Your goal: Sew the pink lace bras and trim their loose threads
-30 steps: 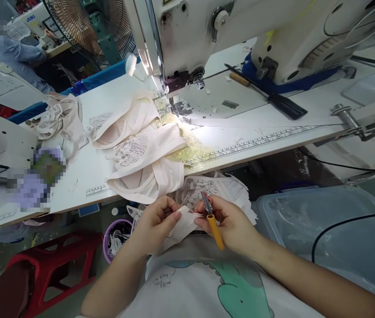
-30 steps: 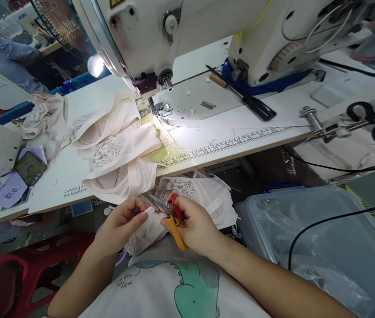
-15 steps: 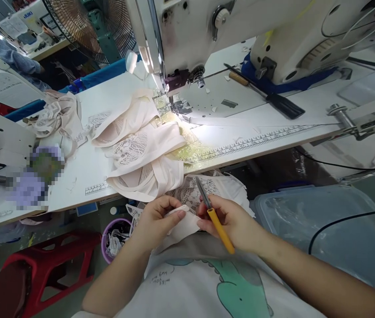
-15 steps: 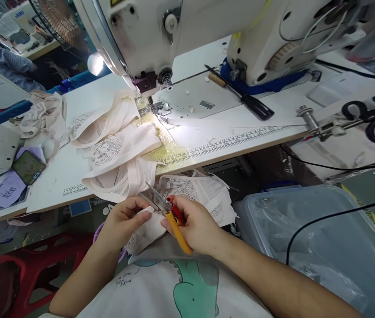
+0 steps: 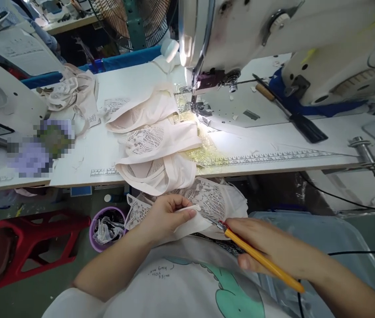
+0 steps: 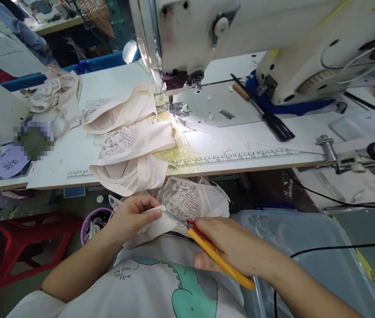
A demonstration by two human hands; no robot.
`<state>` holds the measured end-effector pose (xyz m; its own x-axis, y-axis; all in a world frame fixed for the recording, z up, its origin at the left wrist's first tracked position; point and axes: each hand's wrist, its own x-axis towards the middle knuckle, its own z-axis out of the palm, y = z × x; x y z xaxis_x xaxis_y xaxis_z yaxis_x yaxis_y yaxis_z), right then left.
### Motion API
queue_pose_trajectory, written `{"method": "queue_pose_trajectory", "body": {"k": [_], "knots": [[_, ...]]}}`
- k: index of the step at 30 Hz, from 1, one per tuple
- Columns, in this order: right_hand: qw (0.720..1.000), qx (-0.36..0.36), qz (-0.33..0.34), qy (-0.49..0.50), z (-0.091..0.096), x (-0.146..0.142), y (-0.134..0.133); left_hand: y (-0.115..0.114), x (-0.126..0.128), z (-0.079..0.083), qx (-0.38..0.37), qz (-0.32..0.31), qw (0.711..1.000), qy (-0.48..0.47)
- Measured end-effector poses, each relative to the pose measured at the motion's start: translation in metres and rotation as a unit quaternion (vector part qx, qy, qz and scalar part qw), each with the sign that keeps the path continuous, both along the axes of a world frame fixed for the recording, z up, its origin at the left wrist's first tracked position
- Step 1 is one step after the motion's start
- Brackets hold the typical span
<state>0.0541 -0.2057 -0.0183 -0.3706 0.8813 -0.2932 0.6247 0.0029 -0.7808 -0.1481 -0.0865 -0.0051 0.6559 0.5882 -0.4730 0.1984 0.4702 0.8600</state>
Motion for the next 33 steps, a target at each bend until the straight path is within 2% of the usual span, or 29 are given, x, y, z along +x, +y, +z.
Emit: {"method": "queue_pose_trajectory", "body": {"k": [7, 12, 18, 23, 27, 30, 33], "knots": [[0.991, -0.063, 0.001, -0.116, 0.013, -0.002, 0.002, -0.001, 0.005, -0.003, -0.001, -0.010, 0.999, 0.034], [0.985, -0.089, -0.003, -0.149, 0.022, -0.004, 0.005, 0.001, 0.005, -0.007, 0.000, -0.014, 1.000, 0.022], [0.983, -0.097, -0.045, -0.148, 0.014, -0.003, 0.003, 0.003, 0.004, -0.009, 0.006, -0.038, 0.999, 0.010], [0.991, -0.056, -0.071, -0.097, -0.004, -0.005, -0.002, 0.003, 0.003, -0.005, 0.014, -0.047, 0.998, 0.036], [0.989, -0.021, -0.133, -0.068, -0.005, -0.005, -0.001, 0.003, 0.006, 0.001, 0.052, -0.051, 0.996, 0.050], [0.975, 0.067, -0.211, 0.001, -0.002, -0.010, 0.002, 0.001, 0.011, 0.007, 0.071, -0.038, 0.995, 0.051], [0.953, 0.153, -0.250, 0.077, -0.009, -0.020, 0.005, -0.001, 0.016, 0.011, 0.077, -0.024, 0.996, 0.042]]}}
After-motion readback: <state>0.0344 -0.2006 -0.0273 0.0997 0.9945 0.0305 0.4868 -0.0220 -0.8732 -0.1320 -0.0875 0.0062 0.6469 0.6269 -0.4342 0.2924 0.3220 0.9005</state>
